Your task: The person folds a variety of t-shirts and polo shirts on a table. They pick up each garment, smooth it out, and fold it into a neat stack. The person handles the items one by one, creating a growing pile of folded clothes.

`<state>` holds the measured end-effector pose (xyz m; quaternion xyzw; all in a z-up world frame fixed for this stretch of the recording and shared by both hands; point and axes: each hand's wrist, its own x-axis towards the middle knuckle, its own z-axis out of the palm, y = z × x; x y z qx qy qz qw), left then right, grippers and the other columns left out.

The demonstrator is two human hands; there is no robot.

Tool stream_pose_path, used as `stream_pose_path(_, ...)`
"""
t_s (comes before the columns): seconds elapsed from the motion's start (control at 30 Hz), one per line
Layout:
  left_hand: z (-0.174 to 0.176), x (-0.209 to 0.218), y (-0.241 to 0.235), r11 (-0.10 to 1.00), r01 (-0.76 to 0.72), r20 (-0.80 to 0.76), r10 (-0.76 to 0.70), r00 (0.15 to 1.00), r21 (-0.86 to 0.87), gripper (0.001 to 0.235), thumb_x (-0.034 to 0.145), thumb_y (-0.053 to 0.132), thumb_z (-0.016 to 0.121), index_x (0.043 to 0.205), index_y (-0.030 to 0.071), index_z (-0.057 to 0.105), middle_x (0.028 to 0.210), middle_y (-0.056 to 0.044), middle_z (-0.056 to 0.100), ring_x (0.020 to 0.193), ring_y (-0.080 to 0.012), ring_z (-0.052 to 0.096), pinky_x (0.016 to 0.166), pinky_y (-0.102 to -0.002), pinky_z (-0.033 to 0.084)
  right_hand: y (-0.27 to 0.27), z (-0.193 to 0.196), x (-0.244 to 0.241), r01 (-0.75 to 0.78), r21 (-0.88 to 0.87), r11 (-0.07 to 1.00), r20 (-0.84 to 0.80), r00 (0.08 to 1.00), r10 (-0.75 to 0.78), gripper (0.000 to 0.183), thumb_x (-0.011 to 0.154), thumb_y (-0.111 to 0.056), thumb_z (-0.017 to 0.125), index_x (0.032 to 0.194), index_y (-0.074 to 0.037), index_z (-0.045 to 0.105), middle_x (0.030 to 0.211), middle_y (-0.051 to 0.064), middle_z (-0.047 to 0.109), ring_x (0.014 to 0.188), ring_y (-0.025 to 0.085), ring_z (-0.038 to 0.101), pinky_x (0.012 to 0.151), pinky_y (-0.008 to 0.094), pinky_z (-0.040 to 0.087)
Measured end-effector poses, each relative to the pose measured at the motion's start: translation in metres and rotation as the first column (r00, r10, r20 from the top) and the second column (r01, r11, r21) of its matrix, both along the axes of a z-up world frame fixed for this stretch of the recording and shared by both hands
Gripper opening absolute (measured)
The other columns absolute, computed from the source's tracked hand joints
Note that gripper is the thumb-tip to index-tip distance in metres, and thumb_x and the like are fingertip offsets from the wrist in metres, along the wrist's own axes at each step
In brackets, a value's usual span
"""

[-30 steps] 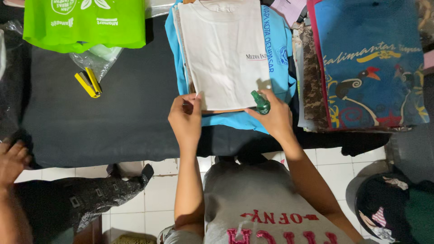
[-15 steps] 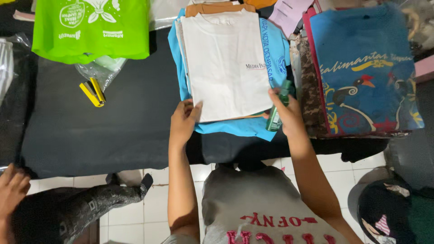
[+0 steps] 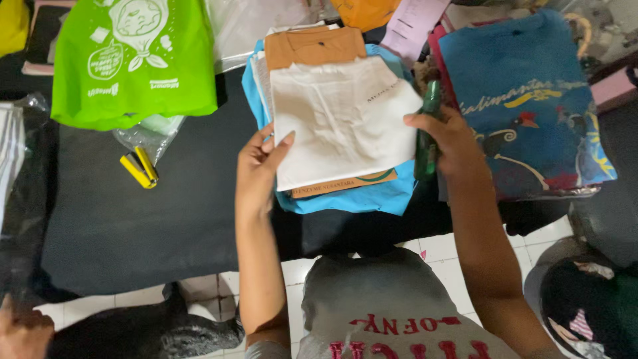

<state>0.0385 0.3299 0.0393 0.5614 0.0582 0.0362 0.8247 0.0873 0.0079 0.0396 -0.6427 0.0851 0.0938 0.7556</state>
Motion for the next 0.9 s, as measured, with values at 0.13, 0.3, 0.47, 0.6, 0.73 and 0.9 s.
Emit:
stream_pose_path(0.13, 0.049, 0.008, -0.009, 0.993, 0.093, 0.078, -0.087, 0.993, -0.068, 0.039, 0.095, 0.004, 0.070, 0.131, -0.010, 0.062, 0.117, -0.017, 0.074, 0.100, -0.0161, 0.074, 0.091, -0.029, 0.058, -0.025, 0.031, 0.011, 0.025, 0.080, 0.997, 0.032, 0.999, -0.027, 0.031, 0.082, -0.022, 0.082, 0.104, -0.005, 0.070, 0.088, 0.003, 0.069, 0.071, 0.015, 0.068, 0.055, 0.030, 0.055)
stream_pose_path(0.3, 0.081, 0.065, -0.056, 0.997, 0.036, 0.252, -0.053, 0.966, 0.072, 0.035, 0.100, 0.002, 0.071, 0.130, -0.014, 0.061, 0.121, -0.020, 0.072, 0.105, -0.0193, 0.071, 0.096, -0.032, 0.058, -0.095, 0.059, 0.071, 0.297, -0.699, 0.650, 0.713, 0.353, 0.606, 0.066, 0.075, -0.014, 0.091, 0.135, -0.007, 0.065, 0.106, 0.013, 0.067, 0.088, 0.024, 0.067, 0.075, 0.037, 0.056)
stream_pose_path(0.47, 0.114, 0.077, -0.126, 0.980, 0.195, 0.545, -0.145, 0.826, -0.035, 0.047, 0.106, 0.002, 0.067, 0.148, -0.007, 0.048, 0.134, -0.014, 0.071, 0.124, -0.0177, 0.068, 0.110, -0.029, 0.053, -0.173, 0.095, 0.067, 0.230, 0.076, 0.970, 0.457, 0.857, -0.239, 0.035, 0.095, -0.021, 0.090, 0.118, -0.006, 0.069, 0.107, 0.007, 0.071, 0.097, 0.019, 0.072, 0.089, 0.037, 0.063)
stream_pose_path(0.6, 0.084, 0.048, -0.195, 0.985, 0.161, 0.487, -0.173, 0.856, 0.067, 0.054, 0.103, 0.000, 0.068, 0.150, -0.006, 0.043, 0.132, -0.012, 0.069, 0.121, -0.0149, 0.066, 0.106, -0.028, 0.054, -0.259, 0.119, -0.010, 0.287, -0.281, 0.916, 0.520, 0.847, -0.107, 0.043, 0.093, -0.030, 0.088, 0.120, -0.008, 0.063, 0.104, 0.011, 0.065, 0.097, 0.026, 0.067, 0.092, 0.046, 0.054)
stream_pose_path(0.73, -0.002, 0.010, -0.271, 0.976, 0.184, 0.235, -0.208, 0.950, 0.117, 0.052, 0.099, -0.001, 0.068, 0.145, -0.008, 0.046, 0.125, -0.010, 0.071, 0.113, -0.0128, 0.065, 0.099, -0.026, 0.053, -0.285, 0.050, -0.050, 0.428, -0.655, 0.622, 0.266, 0.902, -0.341, 0.066, 0.075, -0.039, 0.089, 0.125, -0.007, 0.061, 0.114, 0.014, 0.066, 0.104, 0.031, 0.064, 0.091, 0.056, 0.049)
stream_pose_path(0.9, -0.054, -0.004, -0.309, 0.997, 0.082, 0.102, -0.083, 0.991, 0.011, 0.040, 0.102, -0.001, 0.063, 0.139, -0.008, 0.052, 0.110, -0.008, 0.073, 0.089, -0.0089, 0.061, 0.077, -0.023, 0.048, -0.303, 0.009, -0.043, 0.162, -0.501, 0.850, 0.123, 0.986, -0.116, 0.038, 0.082, -0.026, 0.084, 0.101, 0.003, 0.068, 0.082, 0.008, 0.063, 0.061, 0.017, 0.061, 0.052, 0.032, 0.050)
